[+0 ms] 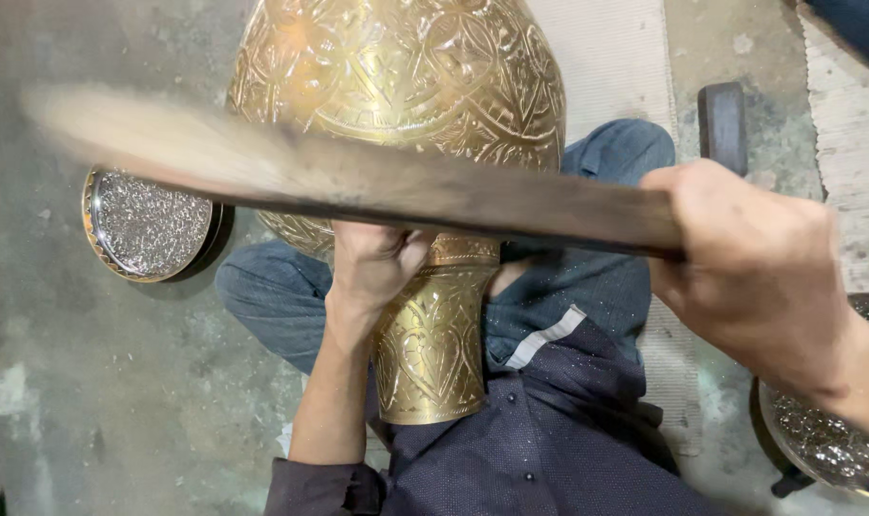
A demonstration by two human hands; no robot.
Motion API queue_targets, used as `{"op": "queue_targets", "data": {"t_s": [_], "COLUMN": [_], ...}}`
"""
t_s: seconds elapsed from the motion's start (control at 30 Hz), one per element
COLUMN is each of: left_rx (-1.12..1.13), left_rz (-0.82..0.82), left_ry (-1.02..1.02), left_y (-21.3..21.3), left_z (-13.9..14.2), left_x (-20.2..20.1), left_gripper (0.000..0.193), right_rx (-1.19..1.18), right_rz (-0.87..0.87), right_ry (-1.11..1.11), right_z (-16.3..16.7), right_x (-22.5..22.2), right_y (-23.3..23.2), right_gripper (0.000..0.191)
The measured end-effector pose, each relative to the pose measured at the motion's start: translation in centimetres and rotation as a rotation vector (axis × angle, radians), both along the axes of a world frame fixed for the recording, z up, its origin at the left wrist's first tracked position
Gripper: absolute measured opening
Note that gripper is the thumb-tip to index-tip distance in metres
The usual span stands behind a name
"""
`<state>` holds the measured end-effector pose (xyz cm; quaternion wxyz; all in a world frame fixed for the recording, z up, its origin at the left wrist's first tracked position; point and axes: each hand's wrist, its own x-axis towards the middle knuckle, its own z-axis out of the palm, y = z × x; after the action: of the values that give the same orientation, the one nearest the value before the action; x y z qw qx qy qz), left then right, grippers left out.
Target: The person sits on the floor with a large embossed brass vessel resting on their lap. They hold a small punch against the brass surface with one hand and repeatedly strike it with a long wooden mallet held in the other hand, working the patterned decoration across the vessel, occasionally repositioning the punch and steadying the vessel.
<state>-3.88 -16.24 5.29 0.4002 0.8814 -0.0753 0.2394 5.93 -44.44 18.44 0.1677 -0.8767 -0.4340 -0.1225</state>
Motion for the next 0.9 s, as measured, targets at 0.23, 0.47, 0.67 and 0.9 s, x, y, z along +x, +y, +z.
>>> {"op": "queue_targets", "data": {"t_s": [0.23,0.47,0.67,0.9], "left_rx": [-0.003,-0.056,-0.018,-0.155], "left_rz": [0.081,0.052,0.034,0.040], "left_ry": [-0.029,0.013,-0.013,-0.028], "left_y": [-0.6,-0.4,-0.3,-1.3], "left_z": [0.7,-0.5,-2.0,0.7], "left_x": [0.1,-0.5,-0.6,-1.0], "left_gripper": [0.027,0.025,0.028,0.018], "right_rx": [0.144,0.020,-0.146,0.236], "right_rz": [-0.055,0.016,-0.028,-0.038], "right_ry": [0.255,0.063,-0.089,0.290], "right_z": [-0.4,-0.8,-2.8,-1.9], "right_x": [0.1,-0.3,-0.5,-1.0], "right_y": [-0.4,-2.2,-2.2,-4.5], "right_gripper": [0.013,0.014,0.012,0.027]}}
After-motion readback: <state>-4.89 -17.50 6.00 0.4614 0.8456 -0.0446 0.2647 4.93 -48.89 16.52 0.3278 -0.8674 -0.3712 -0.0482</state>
